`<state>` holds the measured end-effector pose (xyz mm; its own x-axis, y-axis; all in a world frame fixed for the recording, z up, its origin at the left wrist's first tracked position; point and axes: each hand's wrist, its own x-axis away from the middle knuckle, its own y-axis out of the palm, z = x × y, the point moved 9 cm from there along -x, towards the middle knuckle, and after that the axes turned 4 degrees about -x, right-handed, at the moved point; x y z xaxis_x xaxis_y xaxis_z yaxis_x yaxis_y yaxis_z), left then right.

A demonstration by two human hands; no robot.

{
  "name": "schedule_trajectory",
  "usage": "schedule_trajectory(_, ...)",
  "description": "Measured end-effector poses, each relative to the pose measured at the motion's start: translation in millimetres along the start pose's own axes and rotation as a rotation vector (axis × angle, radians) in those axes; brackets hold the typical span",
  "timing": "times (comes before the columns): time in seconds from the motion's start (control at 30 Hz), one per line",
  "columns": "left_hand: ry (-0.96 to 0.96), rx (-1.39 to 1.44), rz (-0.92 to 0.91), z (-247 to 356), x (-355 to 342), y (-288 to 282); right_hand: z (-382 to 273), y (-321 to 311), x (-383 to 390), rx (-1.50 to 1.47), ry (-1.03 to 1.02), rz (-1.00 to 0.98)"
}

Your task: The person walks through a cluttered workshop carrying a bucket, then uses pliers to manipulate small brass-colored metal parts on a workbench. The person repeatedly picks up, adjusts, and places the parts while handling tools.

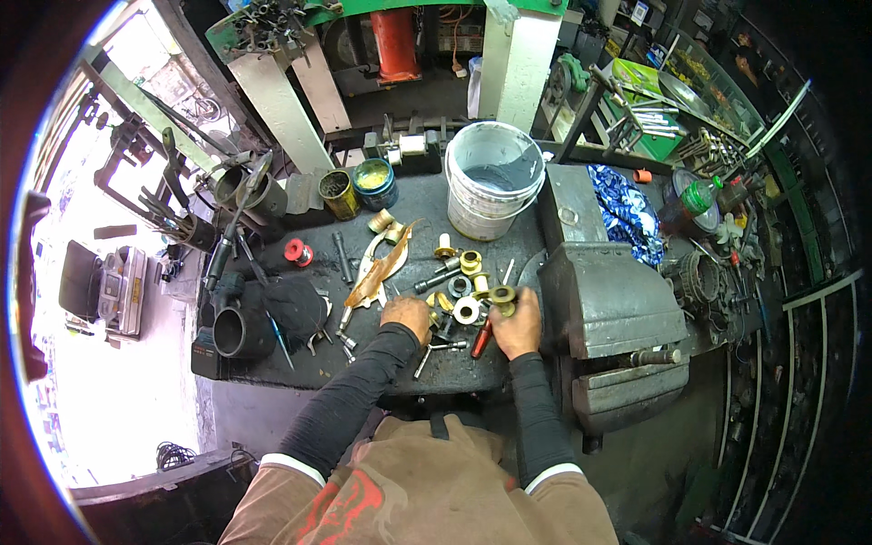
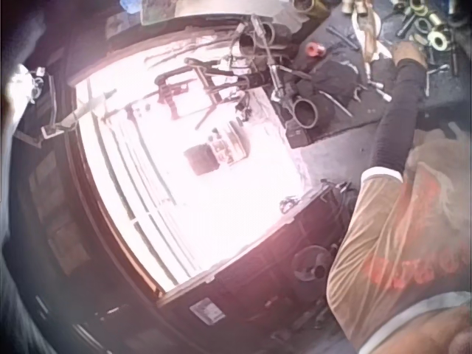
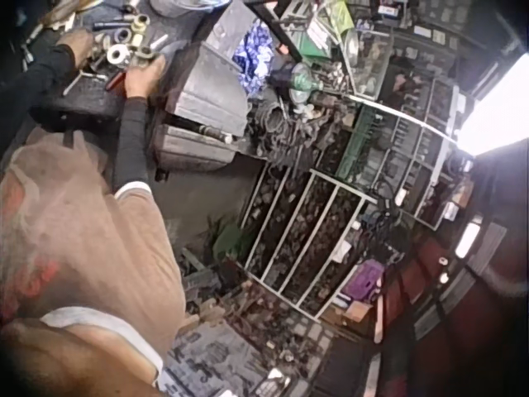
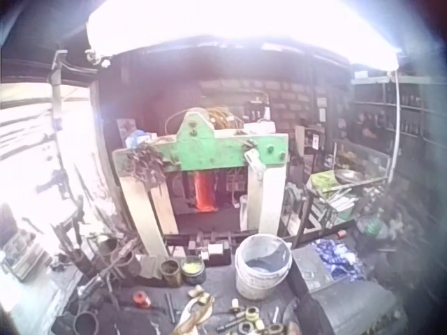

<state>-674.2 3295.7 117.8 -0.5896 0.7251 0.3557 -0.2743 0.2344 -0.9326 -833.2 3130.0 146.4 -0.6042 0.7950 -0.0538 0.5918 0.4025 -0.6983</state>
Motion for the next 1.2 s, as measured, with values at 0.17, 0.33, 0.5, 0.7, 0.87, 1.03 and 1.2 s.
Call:
schedule_trajectory(0.17,-0.218,0.536,0.123,-68,26,-8,-27,-10,-22,-0.214,0.033,0.007)
schedule_trajectory(0.33,-0.083,0.536,0.113,-32,61,-23,-31,48,-67,0.304,0.029,-0.341)
schedule_trajectory(0.5,0.03,0.326,-0.097,32,49,-4,-64,66,-77,0.343,0.006,-0.497)
schedule_trajectory(0.7,0.038,0.323,-0.173,54,36,3,-49,88,-92,0.082,0.014,-0.526)
schedule_trajectory(0.87,-0.001,0.369,-0.071,31,32,-11,-28,75,-82,-0.018,0.11,-0.356)
schedule_trajectory(1.03,-0.13,0.5,-0.019,-17,47,1,-40,55,-81,0.155,0.099,-0.31)
schedule_trajectory(1.2,-0.16,0.492,0.025,-30,39,-29,-51,74,-84,0.332,0.106,-0.484)
